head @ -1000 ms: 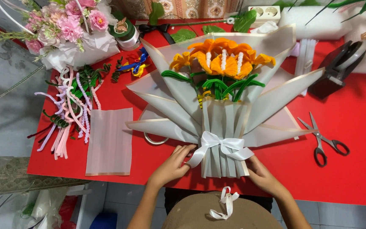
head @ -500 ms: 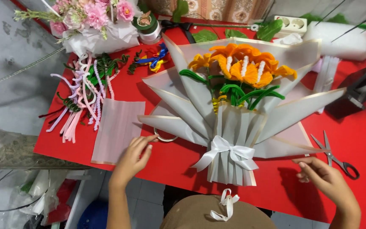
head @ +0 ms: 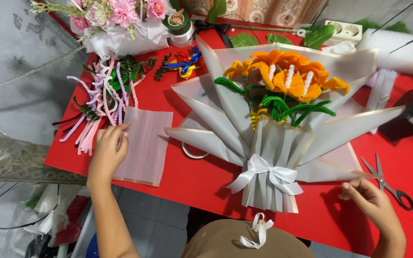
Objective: Finalizing a flower bouquet by wrapping the base with decorative paper, securing it with tape, and attaching a white ribbon bow.
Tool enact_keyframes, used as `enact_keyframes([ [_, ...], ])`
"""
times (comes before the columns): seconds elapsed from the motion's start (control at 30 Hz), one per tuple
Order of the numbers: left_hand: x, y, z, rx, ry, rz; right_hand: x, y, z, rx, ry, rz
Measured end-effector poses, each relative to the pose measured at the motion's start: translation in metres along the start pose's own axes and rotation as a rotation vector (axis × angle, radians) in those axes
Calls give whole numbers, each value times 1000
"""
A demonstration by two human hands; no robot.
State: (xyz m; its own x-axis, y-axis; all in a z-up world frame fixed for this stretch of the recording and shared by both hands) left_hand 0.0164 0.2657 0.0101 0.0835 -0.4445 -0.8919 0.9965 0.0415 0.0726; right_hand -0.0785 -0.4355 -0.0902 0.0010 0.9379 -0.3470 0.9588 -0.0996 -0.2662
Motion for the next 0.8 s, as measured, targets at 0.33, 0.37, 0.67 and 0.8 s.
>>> enact_keyframes([
  [0.33,36,36,8,84,56,-64,3,-13,-9,118,39,48],
  [0.37,39,38,18,108,37,-83,3,-17,-15,129,46,75],
  [0.67,37,36,112,218,22,-172,-65,-38,-54,-58,-178,225],
  [0.8,37,48,165,388,45,-149,-81,-49,-82,-46,-221,286],
])
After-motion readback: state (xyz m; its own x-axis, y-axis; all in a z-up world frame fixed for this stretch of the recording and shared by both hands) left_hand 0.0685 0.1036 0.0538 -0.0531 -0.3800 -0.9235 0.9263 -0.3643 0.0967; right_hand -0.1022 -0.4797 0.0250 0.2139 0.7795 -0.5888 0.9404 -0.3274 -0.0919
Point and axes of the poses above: each hand's wrist, its own y-axis towards the middle knuckle, its own x-axis out of the palm, z = x × y, the point moved 3 cm from there along y, towards the middle knuckle
